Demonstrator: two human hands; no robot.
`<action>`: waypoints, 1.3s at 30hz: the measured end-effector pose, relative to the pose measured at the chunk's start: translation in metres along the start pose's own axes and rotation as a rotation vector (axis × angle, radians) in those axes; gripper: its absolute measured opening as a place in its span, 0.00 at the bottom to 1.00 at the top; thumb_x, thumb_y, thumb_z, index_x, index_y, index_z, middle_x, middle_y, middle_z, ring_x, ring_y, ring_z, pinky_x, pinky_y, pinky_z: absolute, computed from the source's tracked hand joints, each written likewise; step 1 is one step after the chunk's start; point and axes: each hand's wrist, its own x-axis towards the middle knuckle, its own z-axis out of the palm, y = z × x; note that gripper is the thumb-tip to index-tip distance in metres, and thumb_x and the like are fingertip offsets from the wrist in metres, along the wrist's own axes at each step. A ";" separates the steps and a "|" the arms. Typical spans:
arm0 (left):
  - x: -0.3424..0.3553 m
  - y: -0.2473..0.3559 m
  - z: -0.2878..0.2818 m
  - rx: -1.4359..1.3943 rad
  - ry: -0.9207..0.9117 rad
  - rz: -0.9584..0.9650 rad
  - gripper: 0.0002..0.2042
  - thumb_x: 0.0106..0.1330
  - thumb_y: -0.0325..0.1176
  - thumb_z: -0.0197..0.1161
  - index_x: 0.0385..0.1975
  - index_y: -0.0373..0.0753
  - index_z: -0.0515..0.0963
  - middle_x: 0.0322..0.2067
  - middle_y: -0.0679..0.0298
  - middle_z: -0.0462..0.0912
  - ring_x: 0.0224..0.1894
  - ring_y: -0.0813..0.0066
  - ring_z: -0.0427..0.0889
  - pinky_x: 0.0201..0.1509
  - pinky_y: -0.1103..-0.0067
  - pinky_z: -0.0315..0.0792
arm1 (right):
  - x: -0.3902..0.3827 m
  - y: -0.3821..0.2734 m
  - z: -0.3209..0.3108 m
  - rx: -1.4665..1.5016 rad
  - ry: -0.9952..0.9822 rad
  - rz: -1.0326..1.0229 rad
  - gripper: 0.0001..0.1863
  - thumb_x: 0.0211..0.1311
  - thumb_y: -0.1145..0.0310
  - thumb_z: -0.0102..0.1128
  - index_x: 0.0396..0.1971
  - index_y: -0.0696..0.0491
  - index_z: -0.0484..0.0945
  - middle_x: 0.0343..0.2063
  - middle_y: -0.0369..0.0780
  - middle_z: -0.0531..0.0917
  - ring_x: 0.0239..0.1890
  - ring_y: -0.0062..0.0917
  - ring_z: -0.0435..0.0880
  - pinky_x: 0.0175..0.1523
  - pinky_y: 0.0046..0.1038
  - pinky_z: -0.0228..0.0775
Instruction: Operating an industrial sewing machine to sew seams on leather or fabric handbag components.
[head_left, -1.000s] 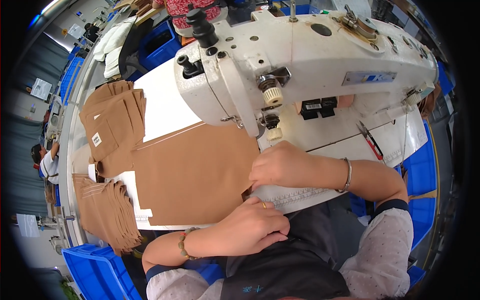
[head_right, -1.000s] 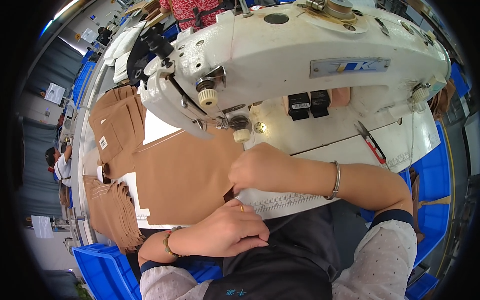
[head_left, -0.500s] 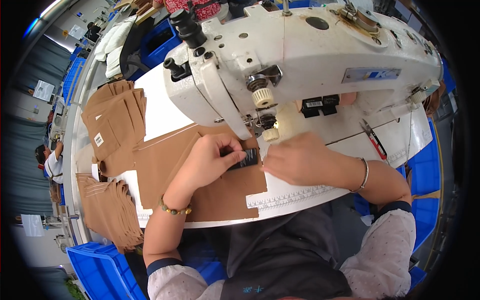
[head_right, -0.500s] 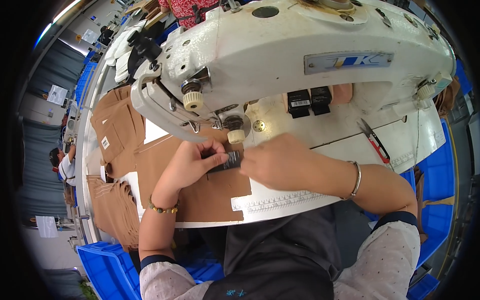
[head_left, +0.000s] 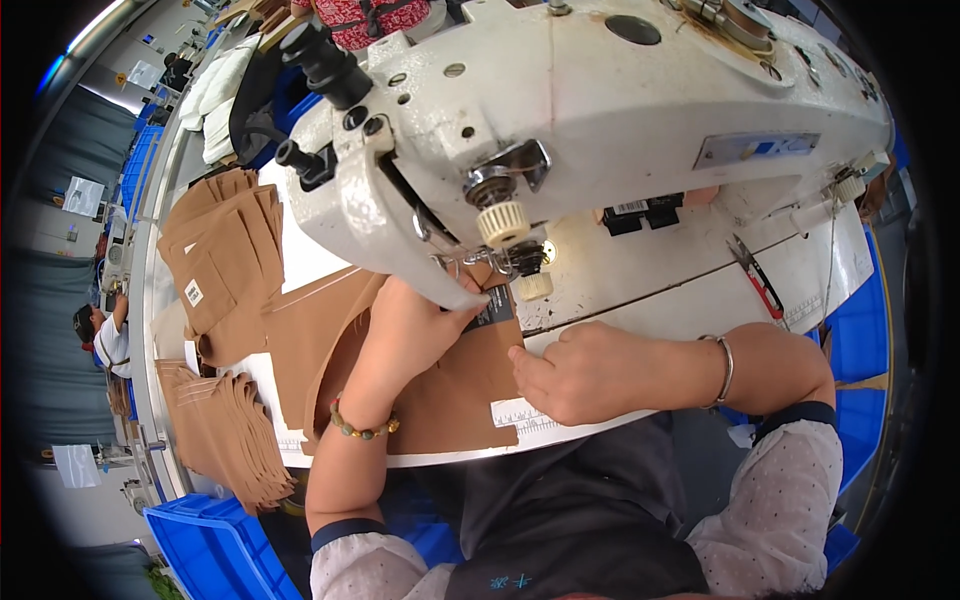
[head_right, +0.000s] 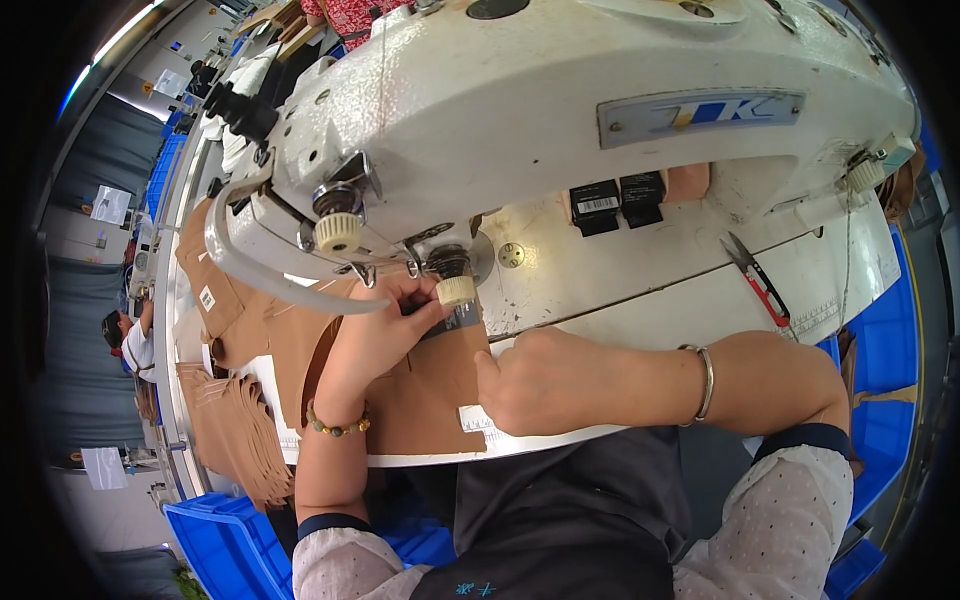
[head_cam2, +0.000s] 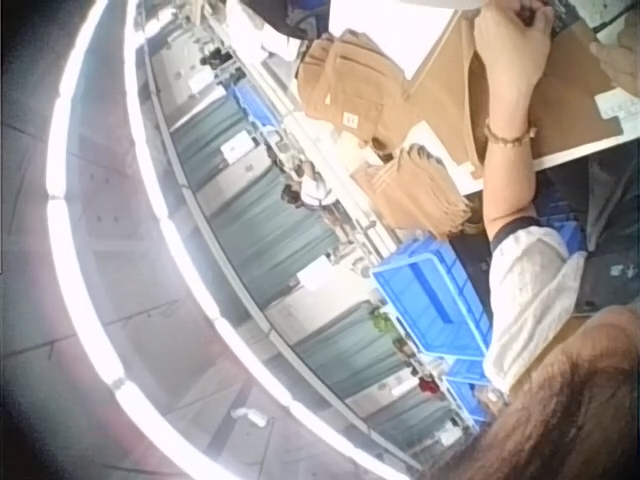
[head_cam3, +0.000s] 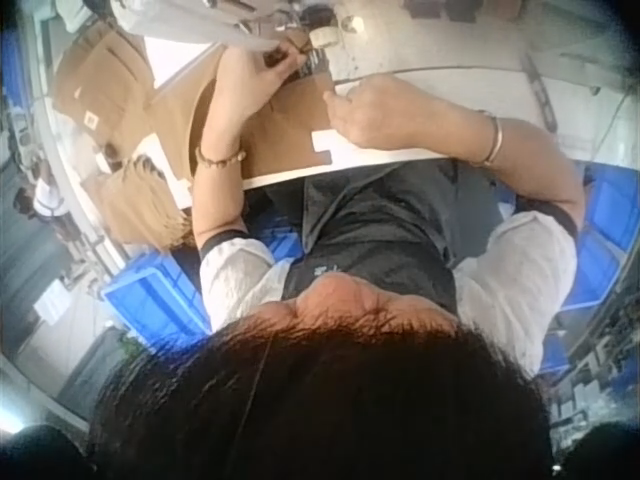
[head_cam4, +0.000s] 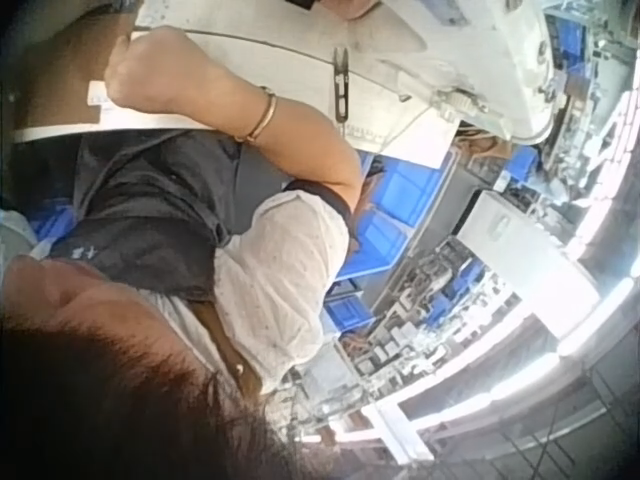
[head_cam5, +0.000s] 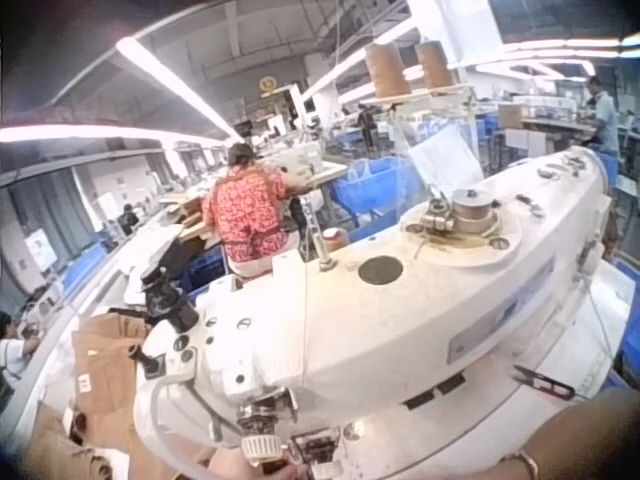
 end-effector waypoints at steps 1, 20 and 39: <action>-0.001 0.000 0.001 -0.008 0.024 0.015 0.08 0.63 0.28 0.71 0.30 0.30 0.82 0.20 0.69 0.77 0.24 0.84 0.70 0.30 0.80 0.67 | 0.000 0.000 0.001 0.009 0.017 0.000 0.10 0.37 0.69 0.62 0.14 0.60 0.74 0.13 0.39 0.70 0.09 0.19 0.71 0.12 0.26 0.64; 0.001 0.009 0.000 0.034 0.032 0.007 0.06 0.61 0.28 0.70 0.31 0.30 0.84 0.22 0.64 0.81 0.24 0.81 0.74 0.31 0.79 0.70 | -0.001 -0.003 -0.013 -0.059 -0.209 0.009 0.13 0.50 0.68 0.62 0.33 0.61 0.85 0.39 0.50 0.86 0.20 0.19 0.79 0.22 0.21 0.71; 0.002 -0.015 -0.026 0.354 0.300 0.048 0.24 0.53 0.49 0.79 0.36 0.32 0.84 0.23 0.62 0.85 0.26 0.62 0.85 0.33 0.70 0.77 | 0.007 0.023 -0.004 0.015 -0.093 0.373 0.03 0.54 0.73 0.62 0.27 0.55 0.79 0.26 0.37 0.78 0.31 0.29 0.83 0.31 0.32 0.76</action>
